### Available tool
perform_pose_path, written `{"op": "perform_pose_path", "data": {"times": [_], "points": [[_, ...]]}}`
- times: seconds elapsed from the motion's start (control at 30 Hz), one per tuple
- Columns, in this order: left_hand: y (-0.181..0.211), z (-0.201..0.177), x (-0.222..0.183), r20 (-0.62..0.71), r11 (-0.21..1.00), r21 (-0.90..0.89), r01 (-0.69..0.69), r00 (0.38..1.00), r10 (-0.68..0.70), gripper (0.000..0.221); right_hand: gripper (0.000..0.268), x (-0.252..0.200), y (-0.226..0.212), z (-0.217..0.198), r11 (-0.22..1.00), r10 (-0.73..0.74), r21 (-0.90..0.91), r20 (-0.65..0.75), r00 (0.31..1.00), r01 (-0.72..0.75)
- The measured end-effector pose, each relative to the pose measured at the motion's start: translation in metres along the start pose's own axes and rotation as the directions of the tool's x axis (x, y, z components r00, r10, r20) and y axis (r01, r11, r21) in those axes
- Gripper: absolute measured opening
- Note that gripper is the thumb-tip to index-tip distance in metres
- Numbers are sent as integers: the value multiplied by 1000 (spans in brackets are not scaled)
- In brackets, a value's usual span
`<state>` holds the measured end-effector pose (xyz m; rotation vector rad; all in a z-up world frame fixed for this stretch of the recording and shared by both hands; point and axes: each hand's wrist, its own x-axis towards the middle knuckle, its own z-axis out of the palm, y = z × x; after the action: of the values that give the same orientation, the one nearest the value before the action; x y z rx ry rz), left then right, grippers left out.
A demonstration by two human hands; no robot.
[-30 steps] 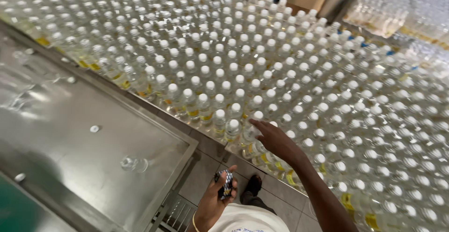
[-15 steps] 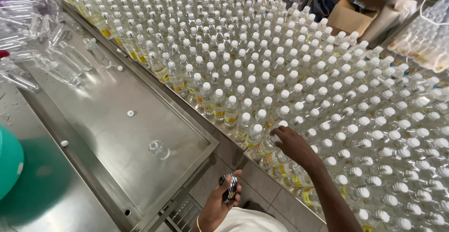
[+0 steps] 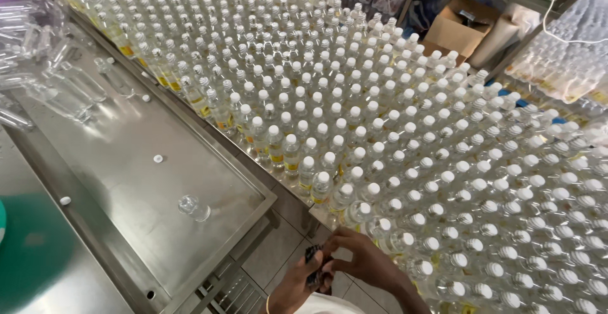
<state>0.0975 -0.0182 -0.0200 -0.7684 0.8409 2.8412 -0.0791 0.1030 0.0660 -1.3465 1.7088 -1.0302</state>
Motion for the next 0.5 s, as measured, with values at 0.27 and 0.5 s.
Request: {"op": "perform_pose_path", "data": {"times": [0.27,0.5], "points": [[-24,15,-3,155,995,-23,95,984,-91,47,21,-36,19,9,979,170,124,-83,982,-159],[-8,21,16,191,991,69,111,974,-122,47,13,-40,27,5,984,142,150,-346,927,-95]]}}
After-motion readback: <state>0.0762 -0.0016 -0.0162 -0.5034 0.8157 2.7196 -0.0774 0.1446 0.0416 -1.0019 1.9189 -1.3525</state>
